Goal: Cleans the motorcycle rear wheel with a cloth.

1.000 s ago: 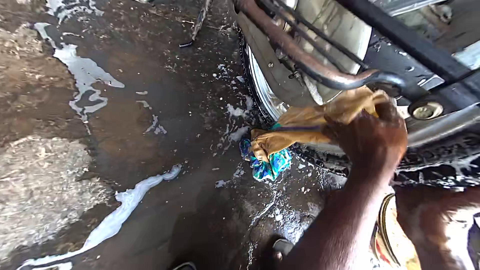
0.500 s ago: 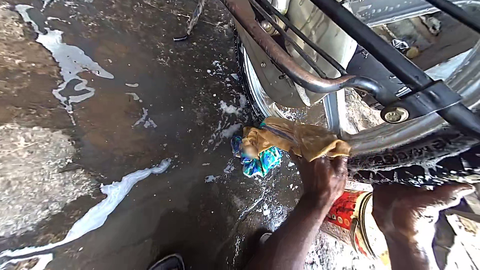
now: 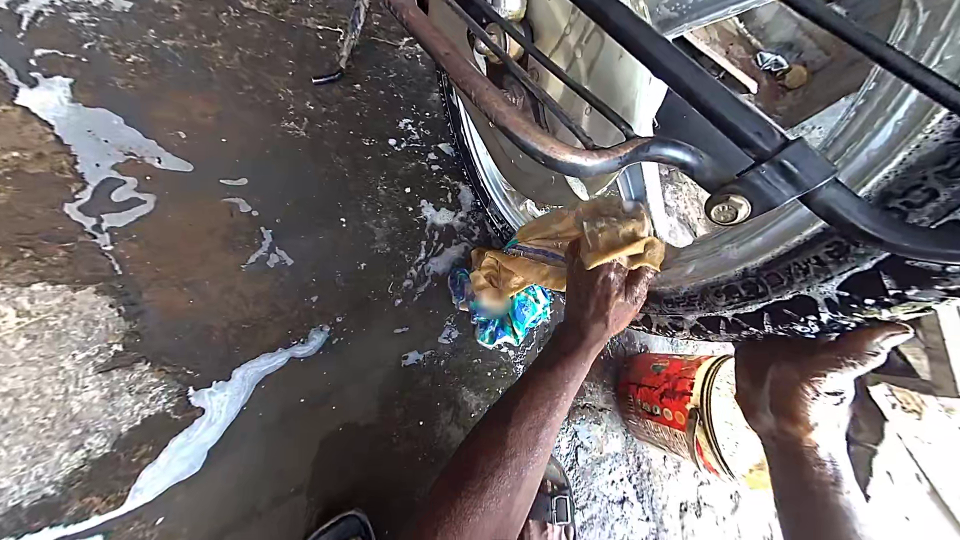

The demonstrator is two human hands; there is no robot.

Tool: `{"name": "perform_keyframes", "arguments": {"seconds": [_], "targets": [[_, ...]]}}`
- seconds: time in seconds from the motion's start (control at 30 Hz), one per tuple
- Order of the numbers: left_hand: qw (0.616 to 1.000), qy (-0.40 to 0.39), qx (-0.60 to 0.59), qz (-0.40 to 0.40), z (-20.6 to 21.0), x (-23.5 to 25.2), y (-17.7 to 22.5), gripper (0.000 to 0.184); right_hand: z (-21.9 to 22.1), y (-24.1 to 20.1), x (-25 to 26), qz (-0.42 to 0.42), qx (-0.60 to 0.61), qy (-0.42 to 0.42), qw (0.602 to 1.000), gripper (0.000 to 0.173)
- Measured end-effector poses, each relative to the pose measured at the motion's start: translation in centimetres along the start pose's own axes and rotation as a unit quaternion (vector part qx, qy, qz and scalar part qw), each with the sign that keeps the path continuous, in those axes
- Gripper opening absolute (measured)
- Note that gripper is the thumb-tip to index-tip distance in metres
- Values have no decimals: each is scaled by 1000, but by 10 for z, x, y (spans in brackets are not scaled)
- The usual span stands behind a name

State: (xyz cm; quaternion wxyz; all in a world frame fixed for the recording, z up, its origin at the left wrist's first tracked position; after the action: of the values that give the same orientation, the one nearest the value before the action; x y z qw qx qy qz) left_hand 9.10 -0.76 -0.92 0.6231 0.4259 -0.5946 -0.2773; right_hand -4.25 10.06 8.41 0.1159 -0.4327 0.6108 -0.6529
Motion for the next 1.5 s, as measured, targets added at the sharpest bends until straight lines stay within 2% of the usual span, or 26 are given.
{"name": "perform_keyframes", "arguments": {"seconds": [0.13, 0.27, 0.33, 0.43, 0.47, 0.53, 0.63, 0.7, 0.77, 0.83, 0.87, 0.97, 1.03, 1.07, 1.13, 1.17, 1.27, 1.37, 1.43, 1.5], "targets": [[997, -21, 68, 36, -12, -20, 4, 39, 2, 0, 1, -25, 12, 19, 999, 78], [989, -65, 131, 38, -21, -13, -4, 38, -3, 14, -4, -3, 2, 3, 1000, 81], [983, -83, 164, -5, -29, -4, -11, 37, -5, 25, -10, 21, -9, -17, 1000, 84], [979, -78, 124, -142, -41, 5, -34, 34, -7, 32, -22, 60, -49, -16, 997, 76], [975, -97, 82, -180, -37, 9, -39, 35, -7, 31, -27, 77, -73, -19, 994, 73], [963, -176, 35, -200, -16, 17, -45, 41, -13, 42, -30, 90, -55, -32, 994, 83], [958, -260, 25, -117, 8, 28, -48, 37, -11, 48, -29, 81, -65, -15, 994, 88], [943, -321, 14, -86, 11, 33, -50, 31, -12, 50, -34, 99, -106, -9, 989, 79], [910, -407, 7, -77, 12, 44, -45, 24, -8, 46, -41, 128, -161, -16, 978, 63], [872, -483, 34, -75, 6, 58, -29, 18, 6, 41, -45, 161, -174, -41, 971, 58], [871, -484, 47, -69, 3, 63, -28, 16, 11, 40, -45, 156, -165, -45, 973, 54], [890, -437, 107, -76, -4, 57, -47, 34, 23, 23, -43, 102, -111, -73, 986, 49], [925, -355, 105, -89, -19, 42, -54, 52, 25, 22, -40, 70, -97, -70, 990, 52], [946, -286, 105, -106, -21, 34, -55, 56, 26, 22, -41, 67, -92, -57, 992, 53], [971, -169, 93, -141, -25, 17, -38, 50, 29, 24, -42, 80, -71, -43, 993, 55], [977, -135, 77, -143, -24, 14, -28, 46, 29, 25, -42, 84, -63, -41, 994, 55], [990, -89, 21, -102, -15, 23, -13, 42, 28, 23, -45, 92, -62, -40, 993, 55], [987, -73, 35, -139, -14, 33, 5, 42, 29, 20, -45, 93, -69, -30, 993, 55], [994, -23, 9, -109, -11, 15, -8, 39, 31, 20, -47, 87, -70, -24, 993, 57], [980, 19, -53, -189, -12, -13, -6, 36, 32, 21, -48, 86, -67, -24, 994, 61]]}}
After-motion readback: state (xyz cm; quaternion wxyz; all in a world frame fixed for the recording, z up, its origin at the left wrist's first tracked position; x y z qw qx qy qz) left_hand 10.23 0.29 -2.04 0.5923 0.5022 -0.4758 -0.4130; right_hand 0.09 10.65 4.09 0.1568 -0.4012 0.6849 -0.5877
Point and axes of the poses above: each hand's wrist, its own x-axis towards the middle knuckle, its own z-axis out of the palm, y = z × x, the point moved 7 cm from there along x, towards the middle knuckle, and after that the axes turned 11 degrees about y, right-handed, at the moved point
